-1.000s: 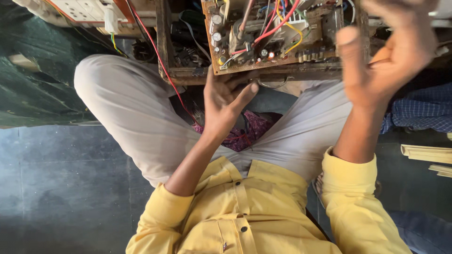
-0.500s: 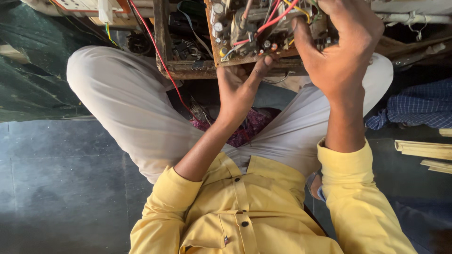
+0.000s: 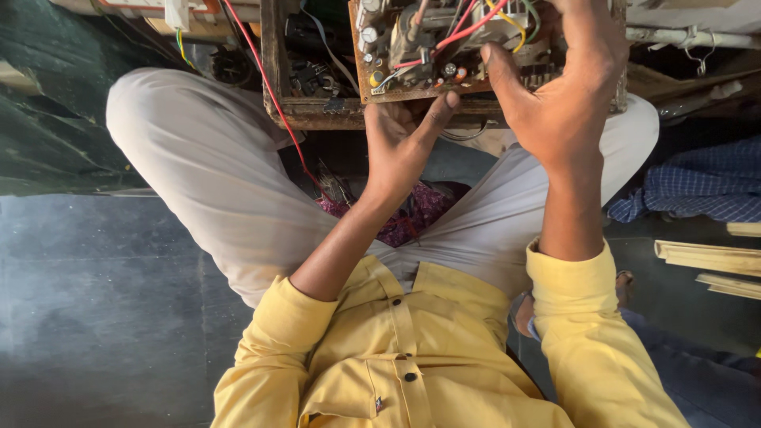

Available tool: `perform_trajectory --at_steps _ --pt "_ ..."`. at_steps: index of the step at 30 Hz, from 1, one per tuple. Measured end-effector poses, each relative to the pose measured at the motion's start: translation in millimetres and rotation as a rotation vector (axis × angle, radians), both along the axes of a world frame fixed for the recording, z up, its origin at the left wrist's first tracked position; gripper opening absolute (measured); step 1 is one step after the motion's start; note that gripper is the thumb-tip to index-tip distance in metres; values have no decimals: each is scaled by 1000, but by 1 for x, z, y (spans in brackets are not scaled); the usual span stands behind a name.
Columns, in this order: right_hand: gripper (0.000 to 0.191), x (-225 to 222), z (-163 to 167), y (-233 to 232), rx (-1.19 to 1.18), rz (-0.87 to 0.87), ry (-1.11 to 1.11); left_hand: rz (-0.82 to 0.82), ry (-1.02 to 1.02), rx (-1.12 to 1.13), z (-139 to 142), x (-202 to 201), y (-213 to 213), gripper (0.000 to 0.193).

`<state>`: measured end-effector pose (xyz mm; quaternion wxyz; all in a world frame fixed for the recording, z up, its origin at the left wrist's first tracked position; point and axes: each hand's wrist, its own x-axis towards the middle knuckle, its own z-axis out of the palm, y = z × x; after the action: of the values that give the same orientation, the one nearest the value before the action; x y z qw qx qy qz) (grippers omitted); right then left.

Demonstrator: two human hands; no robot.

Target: The person sits on the floor with an amplifier chassis on their lap, unscrews and adjusts components on the circuit board using a screwdriver, repositions wires and parts, and near the end solders a large green circuit board with a soldering iron.

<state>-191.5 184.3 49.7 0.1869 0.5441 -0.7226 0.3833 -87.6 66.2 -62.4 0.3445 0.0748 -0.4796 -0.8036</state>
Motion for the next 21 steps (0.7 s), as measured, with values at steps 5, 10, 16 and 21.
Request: perform_trajectory --at_steps 5,10,16,21 --pt "45 3 -9 -8 -4 27 -31 -50 42 67 -6 0 -2 25" --pt "41 -1 -17 -12 23 -20 38 -62 63 53 -11 1 -5 27" --pt "34 -5 -24 -14 17 -13 -45 -60 72 21 -11 3 -8 26" --pt "33 -1 -23 -14 62 -84 57 -76 69 43 -11 4 -10 23"
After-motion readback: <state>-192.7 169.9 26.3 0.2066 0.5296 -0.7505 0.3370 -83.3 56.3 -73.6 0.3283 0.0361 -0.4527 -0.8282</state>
